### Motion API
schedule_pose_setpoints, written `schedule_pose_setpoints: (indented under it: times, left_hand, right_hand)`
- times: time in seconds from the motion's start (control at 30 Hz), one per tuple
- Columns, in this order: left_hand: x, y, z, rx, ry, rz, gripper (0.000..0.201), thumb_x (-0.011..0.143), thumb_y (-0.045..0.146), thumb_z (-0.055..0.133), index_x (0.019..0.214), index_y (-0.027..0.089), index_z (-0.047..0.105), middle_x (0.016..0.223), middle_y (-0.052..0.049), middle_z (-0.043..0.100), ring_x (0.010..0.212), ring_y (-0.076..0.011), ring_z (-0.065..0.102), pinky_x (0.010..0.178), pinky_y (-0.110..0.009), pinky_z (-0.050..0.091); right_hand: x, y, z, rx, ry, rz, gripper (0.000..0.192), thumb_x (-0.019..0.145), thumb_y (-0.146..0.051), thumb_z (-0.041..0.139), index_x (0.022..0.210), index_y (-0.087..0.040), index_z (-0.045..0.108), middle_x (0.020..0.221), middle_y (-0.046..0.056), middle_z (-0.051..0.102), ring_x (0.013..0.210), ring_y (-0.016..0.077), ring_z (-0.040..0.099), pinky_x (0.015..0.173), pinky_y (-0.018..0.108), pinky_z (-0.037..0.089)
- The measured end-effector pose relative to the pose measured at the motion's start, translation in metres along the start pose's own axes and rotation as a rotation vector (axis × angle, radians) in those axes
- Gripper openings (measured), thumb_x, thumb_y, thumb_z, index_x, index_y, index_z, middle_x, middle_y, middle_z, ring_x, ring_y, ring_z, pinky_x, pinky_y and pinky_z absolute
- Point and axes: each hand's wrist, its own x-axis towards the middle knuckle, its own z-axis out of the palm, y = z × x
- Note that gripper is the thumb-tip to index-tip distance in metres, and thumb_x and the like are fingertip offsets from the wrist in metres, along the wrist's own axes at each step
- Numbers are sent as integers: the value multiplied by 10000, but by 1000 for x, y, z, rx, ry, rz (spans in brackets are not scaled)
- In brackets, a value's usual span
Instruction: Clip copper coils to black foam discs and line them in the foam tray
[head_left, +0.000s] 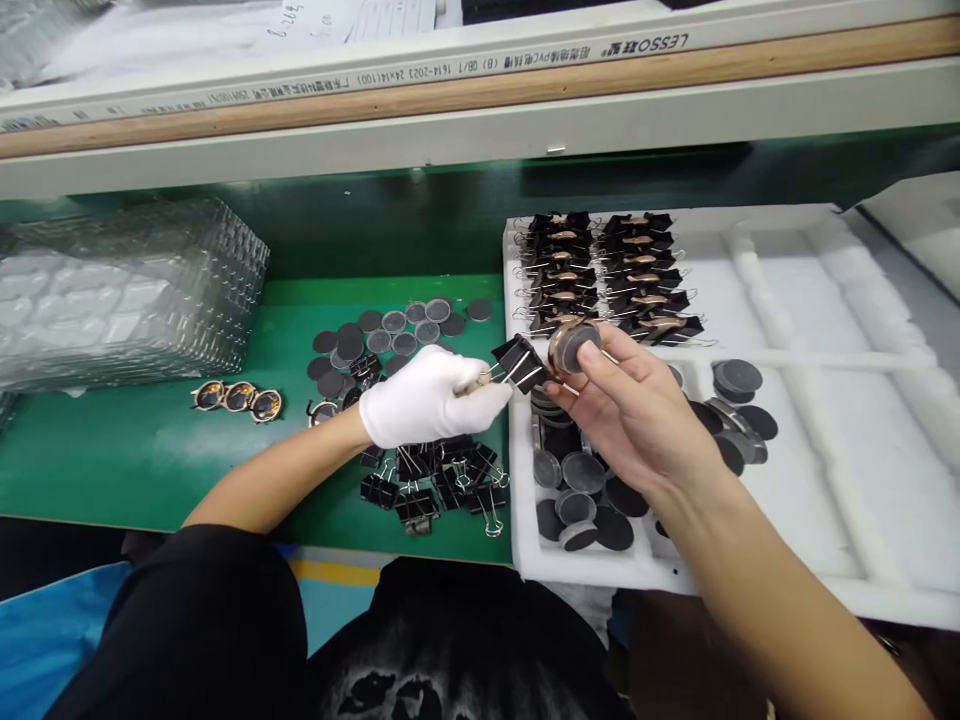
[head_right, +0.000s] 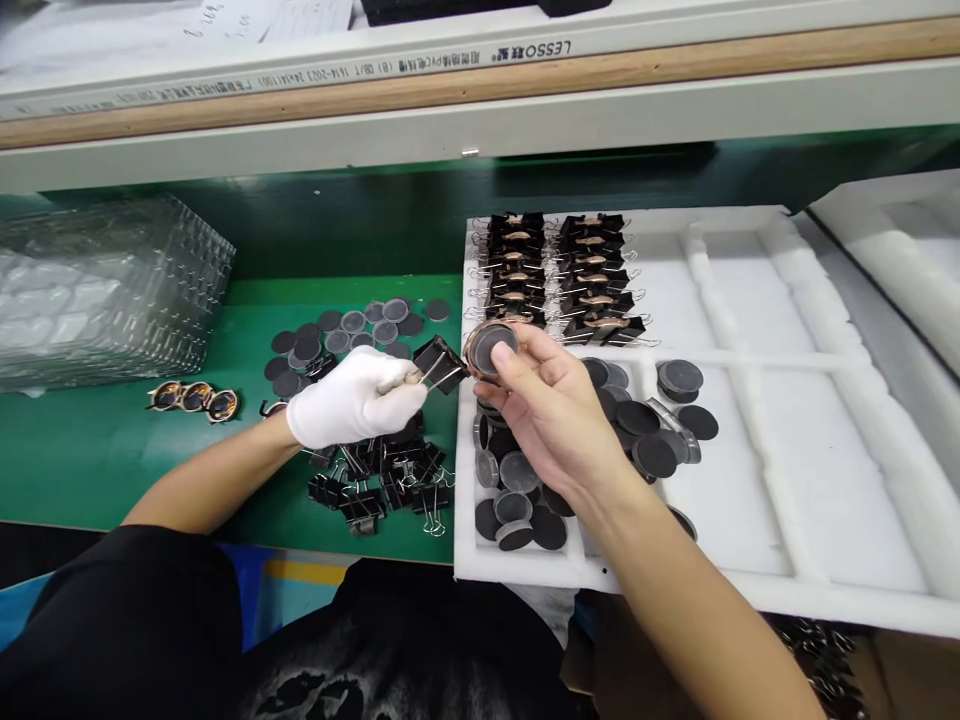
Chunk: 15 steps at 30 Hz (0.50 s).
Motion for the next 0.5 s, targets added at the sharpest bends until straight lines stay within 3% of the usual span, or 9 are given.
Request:
schedule_pose_setpoints:
  times: [0.17, 0.3, 0.5]
  left_hand:
    - [-5, 7, 4, -156, -72, -122, 448, 938, 381, 481, 589, 204, 261, 568, 66, 248, 544, -71, 234, 510, -251, 231]
    - [-8, 15, 10, -201, -142, -286, 456, 939, 420, 509, 605, 191, 301, 584, 65, 286, 565, -70, 275, 520, -245, 245]
    - [-11, 20, 18, -204, -151, -314, 487, 955, 459, 499, 603, 182, 308, 579, 65, 290, 571, -71, 277, 539, -256, 250]
  right_hand:
    - [0, 5, -1, -119, 53, -113, 252, 847, -415, 862, 1002, -282, 715, 1026, 1, 702, 841, 141, 647, 700, 252, 582]
    - [0, 8, -3, -248, 45, -201, 287, 879, -452, 832, 1077, -277, 722, 992, 14, 720, 847, 173, 672, 771, 320, 596]
    - [-2, 9, -5, -299, -27, -228, 185, 904, -369, 826, 1051, -271, 770, 986, 10, 742, 993, 183, 712, 946, 327, 581]
